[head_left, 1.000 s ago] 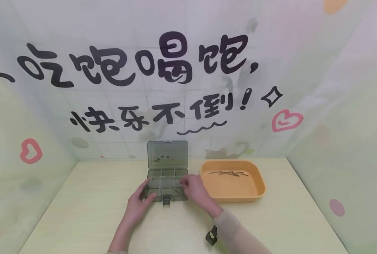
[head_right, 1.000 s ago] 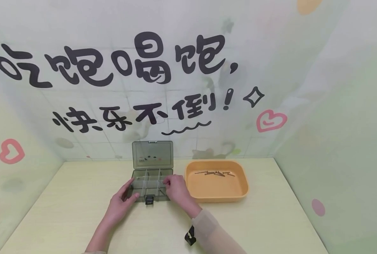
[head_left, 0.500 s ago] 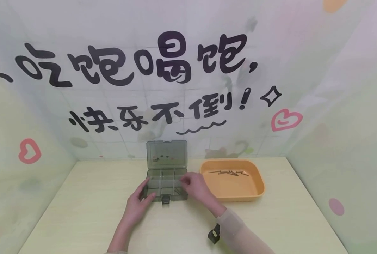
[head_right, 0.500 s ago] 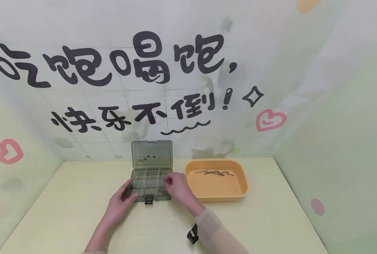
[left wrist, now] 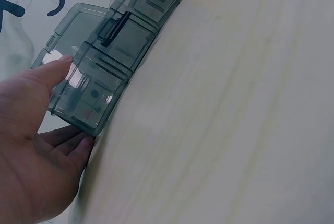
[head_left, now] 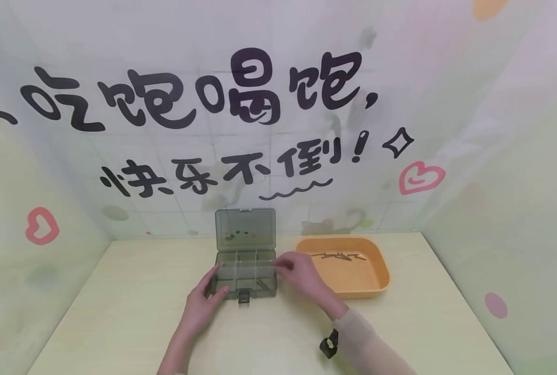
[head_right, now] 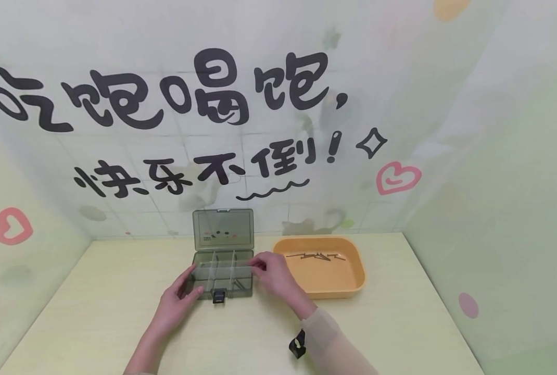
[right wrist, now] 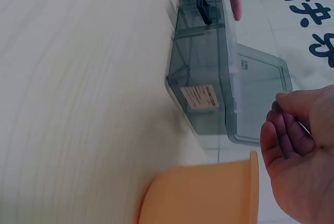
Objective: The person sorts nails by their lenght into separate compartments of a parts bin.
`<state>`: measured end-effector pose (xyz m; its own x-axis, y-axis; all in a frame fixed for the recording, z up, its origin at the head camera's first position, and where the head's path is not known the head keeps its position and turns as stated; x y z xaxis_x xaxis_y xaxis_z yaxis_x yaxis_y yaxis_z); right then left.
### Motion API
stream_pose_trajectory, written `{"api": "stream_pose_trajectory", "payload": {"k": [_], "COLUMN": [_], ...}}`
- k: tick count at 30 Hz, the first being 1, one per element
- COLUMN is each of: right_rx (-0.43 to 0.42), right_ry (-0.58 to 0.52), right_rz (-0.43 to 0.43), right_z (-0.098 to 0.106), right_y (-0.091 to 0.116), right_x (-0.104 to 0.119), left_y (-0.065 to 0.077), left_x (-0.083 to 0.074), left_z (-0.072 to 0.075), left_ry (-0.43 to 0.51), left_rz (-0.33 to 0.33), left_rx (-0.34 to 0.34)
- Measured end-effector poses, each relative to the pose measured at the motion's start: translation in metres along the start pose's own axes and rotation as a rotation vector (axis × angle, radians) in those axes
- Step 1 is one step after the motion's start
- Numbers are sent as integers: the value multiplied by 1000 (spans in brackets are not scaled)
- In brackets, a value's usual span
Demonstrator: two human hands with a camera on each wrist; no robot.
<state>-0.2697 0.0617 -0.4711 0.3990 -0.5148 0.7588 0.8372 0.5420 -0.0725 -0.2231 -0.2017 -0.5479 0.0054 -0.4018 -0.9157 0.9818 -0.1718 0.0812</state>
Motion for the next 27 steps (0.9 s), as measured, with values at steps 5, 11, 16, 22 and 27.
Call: {"api": "stream_pose_trajectory", "payload": {"k": [5,11,16,22,27], "right_rx": [-32,-73,-92,-102,-128], "right_ry": [20,13,-13,-13,28], "right_rz": [-31,-110,-146,-188,-218], "right_z": [15,32,46,63,74], "right_y": [8,13,15,19,22], "right_x": [-9,-31,-48,-66,-85], "left_y": [1,1,1,1,1], "left_x": [-2,-2,-2,-3,-1], "left_z": [1,0,0,0,0], "left_ry": [1,-4,-5,-10,-4], "left_rz": [3,6,2,-13,-14], "left_rx": [1,4,-1,-5,-3]}}
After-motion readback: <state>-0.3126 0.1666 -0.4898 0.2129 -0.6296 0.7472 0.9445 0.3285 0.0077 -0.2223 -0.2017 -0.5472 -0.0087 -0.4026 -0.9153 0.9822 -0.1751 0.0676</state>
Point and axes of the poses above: each hand's wrist, its own y-axis away from the middle knuckle, its own z-axis out of the back of the hand, x = y × z, the point moved 5 cm from there along -y, towards the middle knuckle, and after that the axes turned 13 degrees about x, right-handed, at the moved point
